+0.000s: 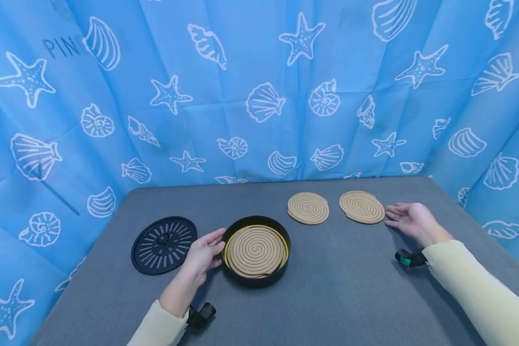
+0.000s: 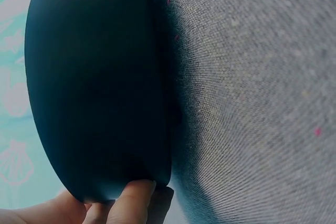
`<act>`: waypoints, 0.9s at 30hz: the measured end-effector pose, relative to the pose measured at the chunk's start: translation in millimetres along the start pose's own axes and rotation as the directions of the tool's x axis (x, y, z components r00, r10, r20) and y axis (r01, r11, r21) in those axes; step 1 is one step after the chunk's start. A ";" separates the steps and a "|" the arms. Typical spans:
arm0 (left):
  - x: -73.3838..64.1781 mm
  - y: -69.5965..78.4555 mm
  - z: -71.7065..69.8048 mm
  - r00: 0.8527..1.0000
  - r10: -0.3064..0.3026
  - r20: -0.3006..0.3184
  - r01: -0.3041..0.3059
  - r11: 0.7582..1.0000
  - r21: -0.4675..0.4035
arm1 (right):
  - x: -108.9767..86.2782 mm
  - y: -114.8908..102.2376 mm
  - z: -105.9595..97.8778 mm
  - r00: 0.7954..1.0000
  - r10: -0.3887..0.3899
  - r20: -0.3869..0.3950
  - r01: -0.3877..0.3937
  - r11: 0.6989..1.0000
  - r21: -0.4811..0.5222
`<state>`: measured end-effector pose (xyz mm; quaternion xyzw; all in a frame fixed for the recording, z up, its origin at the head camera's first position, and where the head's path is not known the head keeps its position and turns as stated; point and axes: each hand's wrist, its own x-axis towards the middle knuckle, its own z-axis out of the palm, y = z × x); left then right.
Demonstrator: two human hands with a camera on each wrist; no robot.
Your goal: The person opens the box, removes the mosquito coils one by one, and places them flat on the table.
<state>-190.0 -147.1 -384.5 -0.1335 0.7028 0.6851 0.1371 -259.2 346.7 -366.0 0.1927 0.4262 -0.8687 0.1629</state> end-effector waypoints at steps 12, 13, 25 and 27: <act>-2.7 -0.5 -0.5 1.000 -0.003 0.012 0.003 1.000 -0.010 | -16.0 3.8 18.6 0.991 -0.044 0.129 0.012 0.972 0.236; -2.9 -0.6 -0.5 1.000 -0.002 0.010 0.002 1.000 -0.008 | -17.8 4.2 21.9 0.988 -0.047 0.147 0.008 0.967 0.255; -1.6 -0.9 -1.2 1.000 -0.004 0.012 0.005 1.000 -0.012 | -39.2 13.0 66.2 0.961 -0.086 0.261 0.031 0.978 0.208; -1.5 -1.5 -0.8 1.000 0.000 0.009 0.000 1.000 -0.009 | -42.2 16.2 73.4 0.959 -0.089 0.270 0.041 0.983 0.179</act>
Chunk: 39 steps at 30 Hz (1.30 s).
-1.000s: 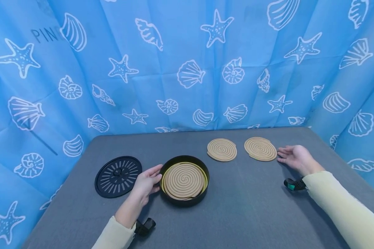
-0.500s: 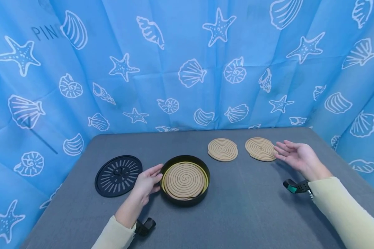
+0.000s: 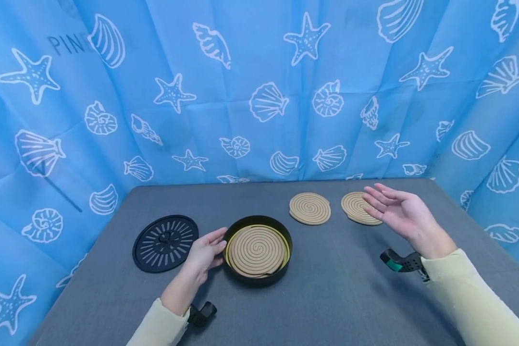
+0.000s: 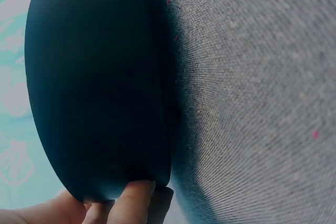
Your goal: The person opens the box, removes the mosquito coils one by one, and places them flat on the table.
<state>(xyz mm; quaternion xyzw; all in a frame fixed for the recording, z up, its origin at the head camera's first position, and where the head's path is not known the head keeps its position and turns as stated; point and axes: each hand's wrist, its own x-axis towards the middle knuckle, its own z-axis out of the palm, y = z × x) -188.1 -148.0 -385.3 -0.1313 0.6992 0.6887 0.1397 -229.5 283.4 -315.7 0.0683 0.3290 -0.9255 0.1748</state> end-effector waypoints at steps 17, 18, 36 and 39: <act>-0.2 -0.4 2.3 1.000 0.005 -0.017 -0.005 1.000 0.003 | -6.7 45.7 40.9 0.988 -0.010 0.155 0.065 0.933 -0.354; -0.2 -0.7 2.2 1.000 0.007 -0.016 -0.007 1.000 0.003 | -6.0 49.4 43.0 0.987 -0.006 0.160 0.066 0.926 -0.372; -1.1 -0.5 2.4 1.000 0.009 -0.015 -0.009 1.000 0.004 | 5.1 108.5 75.6 0.959 0.183 0.214 -0.035 0.831 -0.555; -1.2 -0.8 2.4 1.000 0.009 -0.021 -0.009 1.000 0.008 | 8.5 116.9 79.1 0.950 0.223 0.218 -0.063 0.822 -0.566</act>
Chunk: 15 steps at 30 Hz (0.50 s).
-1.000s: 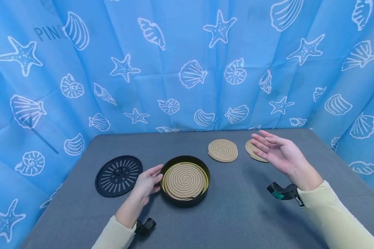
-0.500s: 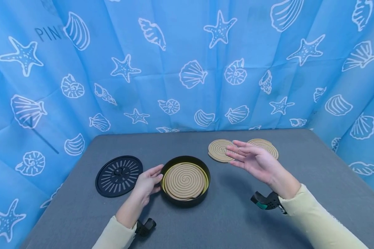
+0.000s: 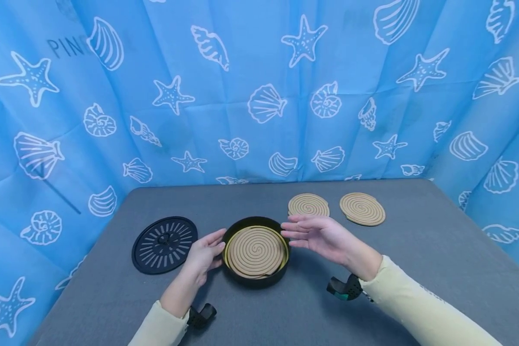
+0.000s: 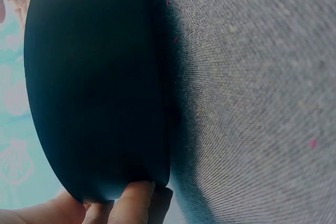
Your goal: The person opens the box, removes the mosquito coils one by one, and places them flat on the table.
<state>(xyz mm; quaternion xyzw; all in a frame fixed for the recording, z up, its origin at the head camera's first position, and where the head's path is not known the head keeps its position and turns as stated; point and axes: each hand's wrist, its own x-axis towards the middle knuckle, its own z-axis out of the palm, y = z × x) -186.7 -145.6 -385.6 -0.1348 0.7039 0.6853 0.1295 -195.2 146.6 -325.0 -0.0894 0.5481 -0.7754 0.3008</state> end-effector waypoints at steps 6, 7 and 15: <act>-0.3 -0.2 -0.2 1.000 0.013 0.007 -0.013 1.000 0.008 | 9.8 4.2 9.7 0.999 0.046 -0.006 -0.046 0.999 -0.010; -0.4 -0.2 -0.4 1.000 0.018 0.009 -0.018 1.000 0.011 | 11.6 4.3 11.0 0.998 0.054 -0.010 -0.055 0.998 -0.013; -1.5 -0.9 -1.1 1.000 0.025 0.008 -0.025 1.000 0.013 | 25.0 8.0 18.7 0.992 0.127 -0.017 -0.127 0.992 -0.010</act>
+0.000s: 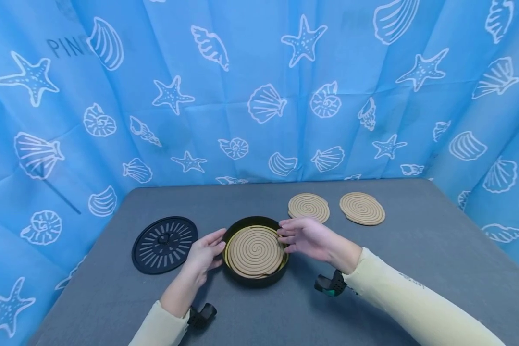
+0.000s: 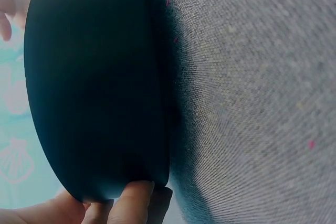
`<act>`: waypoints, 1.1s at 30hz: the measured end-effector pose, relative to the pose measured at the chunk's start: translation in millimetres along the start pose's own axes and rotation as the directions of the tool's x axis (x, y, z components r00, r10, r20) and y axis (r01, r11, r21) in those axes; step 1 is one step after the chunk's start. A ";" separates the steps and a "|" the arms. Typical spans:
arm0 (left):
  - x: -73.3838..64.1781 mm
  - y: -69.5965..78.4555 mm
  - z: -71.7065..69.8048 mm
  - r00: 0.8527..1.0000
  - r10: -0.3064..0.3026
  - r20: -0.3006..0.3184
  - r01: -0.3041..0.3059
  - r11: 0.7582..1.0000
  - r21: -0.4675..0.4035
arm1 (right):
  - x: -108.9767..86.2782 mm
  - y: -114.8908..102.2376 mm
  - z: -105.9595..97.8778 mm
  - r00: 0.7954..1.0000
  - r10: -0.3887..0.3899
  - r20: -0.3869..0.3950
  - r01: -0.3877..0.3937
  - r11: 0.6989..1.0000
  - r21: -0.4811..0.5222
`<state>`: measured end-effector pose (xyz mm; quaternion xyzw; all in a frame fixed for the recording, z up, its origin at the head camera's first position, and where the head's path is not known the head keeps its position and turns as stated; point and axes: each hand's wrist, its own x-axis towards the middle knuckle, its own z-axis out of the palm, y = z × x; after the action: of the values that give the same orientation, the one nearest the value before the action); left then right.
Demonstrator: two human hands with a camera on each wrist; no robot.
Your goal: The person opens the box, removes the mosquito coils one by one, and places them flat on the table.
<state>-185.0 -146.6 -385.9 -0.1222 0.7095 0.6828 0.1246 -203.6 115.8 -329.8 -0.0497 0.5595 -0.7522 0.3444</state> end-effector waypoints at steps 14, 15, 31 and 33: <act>-1.5 1.4 -0.8 1.000 -0.008 0.017 0.008 1.000 -0.017 | 17.4 -0.3 7.9 0.994 0.056 -0.091 -0.065 0.993 -0.096; -1.4 1.0 -0.5 1.000 -0.008 0.015 0.009 1.000 -0.017 | 18.5 -0.5 7.9 0.993 0.061 -0.097 -0.072 0.991 -0.117; -3.0 -1.1 2.4 1.000 0.007 -0.004 -0.007 1.000 -0.019 | 18.3 -1.9 7.6 0.991 0.074 -0.108 -0.091 0.983 -0.161; -2.9 -1.4 2.5 1.000 0.012 -0.008 -0.012 1.000 -0.011 | 17.4 -2.4 6.1 0.993 0.074 -0.096 -0.087 0.986 -0.143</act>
<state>-181.8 -144.2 -386.3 -0.1213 0.7069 0.6869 0.1171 -215.1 101.3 -330.9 -0.0184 0.6301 -0.6958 0.3443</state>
